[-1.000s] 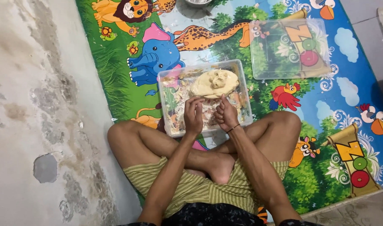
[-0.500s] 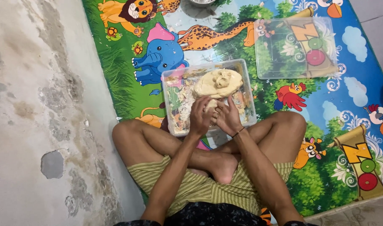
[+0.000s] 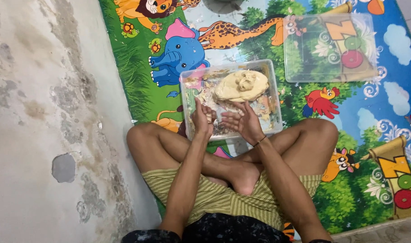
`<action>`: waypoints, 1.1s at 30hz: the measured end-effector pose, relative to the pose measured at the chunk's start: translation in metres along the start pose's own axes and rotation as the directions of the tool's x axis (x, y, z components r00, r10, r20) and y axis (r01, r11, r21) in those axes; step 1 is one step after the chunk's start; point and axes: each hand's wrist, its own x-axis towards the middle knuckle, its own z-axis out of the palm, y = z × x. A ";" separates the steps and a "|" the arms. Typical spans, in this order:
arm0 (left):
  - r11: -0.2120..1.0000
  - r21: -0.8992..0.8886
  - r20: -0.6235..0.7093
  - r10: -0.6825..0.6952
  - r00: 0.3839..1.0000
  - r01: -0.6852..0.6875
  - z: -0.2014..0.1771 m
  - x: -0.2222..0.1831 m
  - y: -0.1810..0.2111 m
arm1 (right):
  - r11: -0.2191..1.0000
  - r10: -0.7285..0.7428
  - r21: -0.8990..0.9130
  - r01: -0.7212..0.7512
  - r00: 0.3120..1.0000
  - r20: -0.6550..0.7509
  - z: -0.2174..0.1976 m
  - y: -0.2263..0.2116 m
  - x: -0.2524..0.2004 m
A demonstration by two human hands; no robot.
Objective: Kneading a large mass of dough and shaping it into small individual balls.
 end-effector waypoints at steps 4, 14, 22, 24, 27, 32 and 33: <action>0.996 -0.036 0.234 -0.075 0.969 0.086 -0.011 0.007 -0.002 | 0.963 -0.113 -0.256 0.090 0.991 -0.077 0.000 0.000 0.001; 0.985 0.099 0.495 -0.169 0.852 0.138 0.000 -0.019 -0.023 | 0.964 -0.093 -0.260 0.057 0.987 -0.128 0.012 0.002 0.006; 0.938 0.291 0.676 -0.061 0.735 -0.190 -0.017 -0.008 -0.048 | 0.987 0.027 0.163 -0.005 0.991 -0.128 -0.017 -0.003 0.018; 0.965 0.197 0.499 0.054 0.865 -0.174 -0.017 -0.010 -0.040 | 0.994 0.040 0.105 -0.022 0.985 -0.171 -0.011 -0.008 0.015; 0.921 0.293 0.374 0.137 0.917 -0.257 -0.016 0.000 -0.031 | 0.999 0.036 0.011 -0.034 0.964 -0.265 -0.004 -0.003 0.015; 0.909 0.352 0.356 0.091 0.930 -0.224 -0.017 0.005 -0.042 | 0.997 -0.058 -0.071 0.041 0.966 -0.251 -0.006 -0.004 0.014; 0.891 0.383 0.380 0.087 0.921 -0.242 -0.017 0.005 -0.044 | 0.996 -0.071 -0.069 0.057 0.972 -0.223 -0.008 -0.004 0.016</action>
